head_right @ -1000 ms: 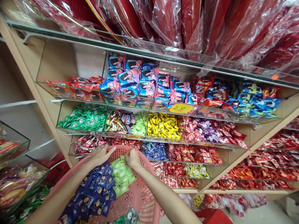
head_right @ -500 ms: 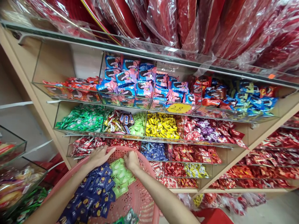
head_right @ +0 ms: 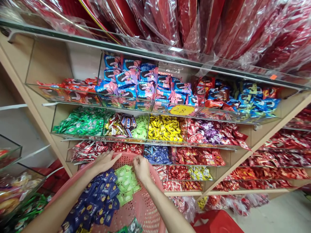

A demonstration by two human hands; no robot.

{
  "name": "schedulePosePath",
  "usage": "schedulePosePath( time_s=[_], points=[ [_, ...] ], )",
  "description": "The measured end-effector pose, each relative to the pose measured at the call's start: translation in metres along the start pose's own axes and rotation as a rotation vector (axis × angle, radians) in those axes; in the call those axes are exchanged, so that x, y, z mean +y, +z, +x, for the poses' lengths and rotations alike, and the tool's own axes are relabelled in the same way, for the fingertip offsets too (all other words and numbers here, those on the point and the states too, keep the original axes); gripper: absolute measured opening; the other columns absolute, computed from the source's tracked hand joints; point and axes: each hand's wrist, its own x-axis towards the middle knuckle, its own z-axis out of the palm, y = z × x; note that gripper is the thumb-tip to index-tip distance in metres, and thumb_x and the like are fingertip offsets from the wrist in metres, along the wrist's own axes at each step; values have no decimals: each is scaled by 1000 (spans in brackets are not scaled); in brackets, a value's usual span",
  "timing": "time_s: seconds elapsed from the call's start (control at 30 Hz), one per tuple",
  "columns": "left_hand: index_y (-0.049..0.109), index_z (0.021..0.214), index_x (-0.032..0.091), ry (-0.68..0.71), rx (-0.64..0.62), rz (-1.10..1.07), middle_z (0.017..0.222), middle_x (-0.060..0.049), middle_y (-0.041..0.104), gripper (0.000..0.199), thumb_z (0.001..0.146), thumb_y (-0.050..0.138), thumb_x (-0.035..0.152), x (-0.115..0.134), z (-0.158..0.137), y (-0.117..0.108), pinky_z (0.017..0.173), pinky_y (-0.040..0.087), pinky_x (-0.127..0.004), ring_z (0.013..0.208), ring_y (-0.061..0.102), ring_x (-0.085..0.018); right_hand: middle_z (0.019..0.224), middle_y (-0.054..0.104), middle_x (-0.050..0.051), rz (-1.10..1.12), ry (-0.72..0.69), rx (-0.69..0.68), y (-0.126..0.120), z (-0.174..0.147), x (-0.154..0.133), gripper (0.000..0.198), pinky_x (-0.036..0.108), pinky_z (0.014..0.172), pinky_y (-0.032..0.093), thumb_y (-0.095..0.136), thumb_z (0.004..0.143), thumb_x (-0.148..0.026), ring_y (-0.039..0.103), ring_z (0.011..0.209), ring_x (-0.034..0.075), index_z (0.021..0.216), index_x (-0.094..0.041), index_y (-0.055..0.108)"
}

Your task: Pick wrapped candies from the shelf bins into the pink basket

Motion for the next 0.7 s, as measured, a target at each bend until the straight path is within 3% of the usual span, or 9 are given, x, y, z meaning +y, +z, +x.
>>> schedulePosePath(
  time_s=[0.37,0.7],
  points=[
    [56,106,14,162,-24,-7,111,-16,58,81,73,10,72,40,5,6,86,34,-41,104,50,-30,46,48,-2,17,117,77,-34,-33,9,26,20,44,29,40,79,-32,41,42,10,63,-16,52],
    [51,114,14,175,-43,-26,117,-16,55,82,73,11,72,31,9,1,88,33,-40,106,49,-29,46,49,-3,-37,134,109,-35,-31,-9,28,20,45,30,40,81,-35,43,42,10,64,-16,52]
  ],
)
